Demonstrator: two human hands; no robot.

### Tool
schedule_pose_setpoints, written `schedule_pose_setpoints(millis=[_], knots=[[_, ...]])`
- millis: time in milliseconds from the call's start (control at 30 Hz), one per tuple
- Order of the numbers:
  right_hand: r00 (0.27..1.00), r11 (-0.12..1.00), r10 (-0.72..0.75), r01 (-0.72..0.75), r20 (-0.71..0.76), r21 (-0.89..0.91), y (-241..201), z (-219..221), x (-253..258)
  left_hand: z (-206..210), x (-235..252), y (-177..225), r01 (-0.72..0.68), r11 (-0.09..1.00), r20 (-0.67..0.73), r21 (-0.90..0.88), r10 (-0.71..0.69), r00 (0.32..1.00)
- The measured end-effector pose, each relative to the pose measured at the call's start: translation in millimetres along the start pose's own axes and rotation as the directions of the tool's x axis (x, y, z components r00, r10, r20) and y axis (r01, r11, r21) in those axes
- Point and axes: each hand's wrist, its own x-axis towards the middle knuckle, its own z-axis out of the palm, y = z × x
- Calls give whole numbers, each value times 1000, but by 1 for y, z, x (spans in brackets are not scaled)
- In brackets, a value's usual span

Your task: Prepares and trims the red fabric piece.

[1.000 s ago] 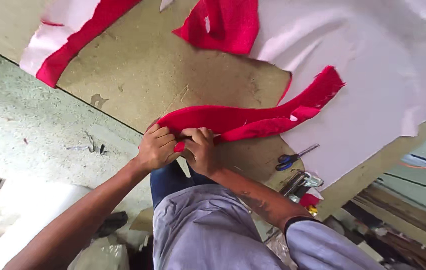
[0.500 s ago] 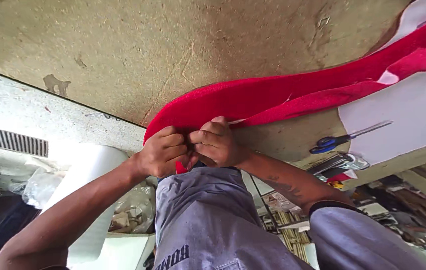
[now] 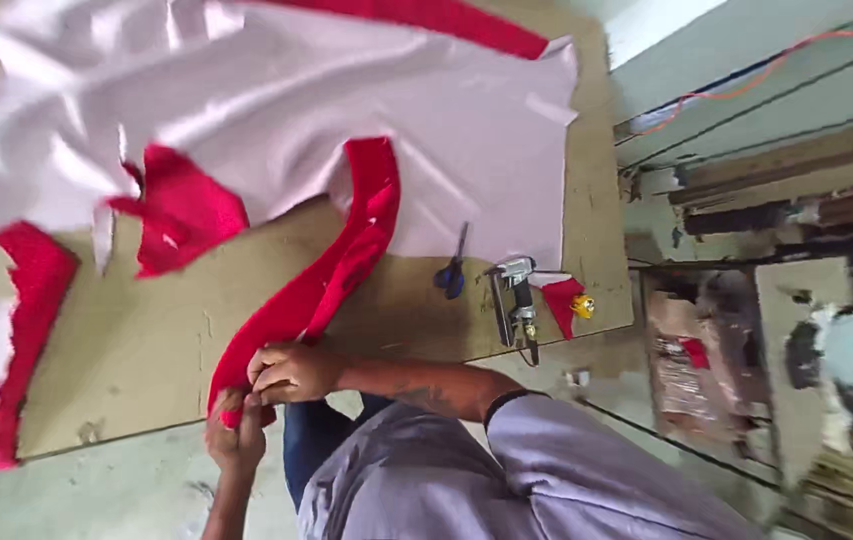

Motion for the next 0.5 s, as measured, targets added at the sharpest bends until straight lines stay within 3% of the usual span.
schedule_pose_setpoints(millis=[100,200,367,500], knots=[[967,997,35,-16,-254,77,-29,-31,-21,17,3,48,89,988,10,-125,-89,996],[881,989,135,-91,-453,117,-38,-65,-63,28,4,70,137,985,-13,-106,-139,990],[695,932,346,-329,-630,149,-32,-117,-174,41,0,56,280,880,-26,383,-293,956],[620,878,467,-412,-630,245,-49,-127,-270,20,-7,42,452,748,-231,486,-389,892]])
